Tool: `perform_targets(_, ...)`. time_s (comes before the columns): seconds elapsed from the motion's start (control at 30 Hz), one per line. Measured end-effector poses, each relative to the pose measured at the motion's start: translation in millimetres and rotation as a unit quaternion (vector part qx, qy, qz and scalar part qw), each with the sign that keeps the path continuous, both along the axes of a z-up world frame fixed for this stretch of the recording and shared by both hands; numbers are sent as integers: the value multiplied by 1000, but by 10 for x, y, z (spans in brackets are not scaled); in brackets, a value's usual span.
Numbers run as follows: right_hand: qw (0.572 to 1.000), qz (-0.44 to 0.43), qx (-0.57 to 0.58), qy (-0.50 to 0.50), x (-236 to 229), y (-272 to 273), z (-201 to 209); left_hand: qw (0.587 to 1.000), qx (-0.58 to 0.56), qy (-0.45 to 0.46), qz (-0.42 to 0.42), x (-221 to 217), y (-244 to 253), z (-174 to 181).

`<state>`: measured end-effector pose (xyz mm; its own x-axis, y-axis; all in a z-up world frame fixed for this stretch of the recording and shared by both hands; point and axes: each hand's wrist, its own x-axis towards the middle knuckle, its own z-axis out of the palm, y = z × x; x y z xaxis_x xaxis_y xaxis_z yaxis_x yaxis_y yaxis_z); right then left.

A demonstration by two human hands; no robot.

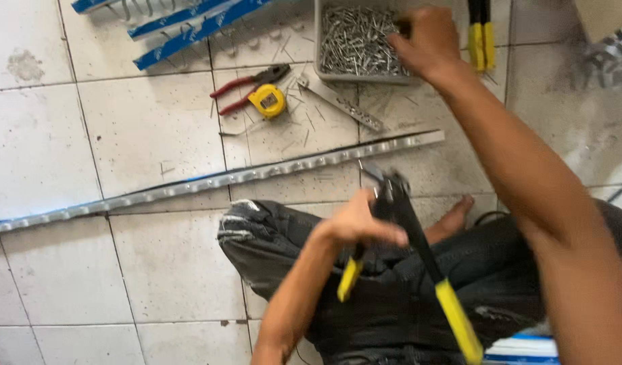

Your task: The person sits on the floor and uses a manual rivet gun to fasten rivets into a long metal frame. They repeatedly pick up rivets from a container, insert them into the tool, and squeeze the handles to secure them into the frame.

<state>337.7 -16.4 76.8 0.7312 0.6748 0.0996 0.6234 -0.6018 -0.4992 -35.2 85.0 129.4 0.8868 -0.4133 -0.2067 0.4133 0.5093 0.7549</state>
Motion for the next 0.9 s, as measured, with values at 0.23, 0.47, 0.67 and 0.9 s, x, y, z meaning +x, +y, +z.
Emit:
perform_targets(0.23,985,-139,-98,11,184,582,-732,977,-25,209,-38,-655,-160,251)
perform_targets(0.47,996,-31,-19,-78,267,-366,-616,960,166,226,3,-569,216,614)
perform_targets(0.67,978,173,-80,-82,-1636,-1142,1326,866,491,16,90,-288,166,695)
perform_targets(0.9,987,111,81,88,-2945,-1684,2551,772,633,21,-57,-293,-551,842)
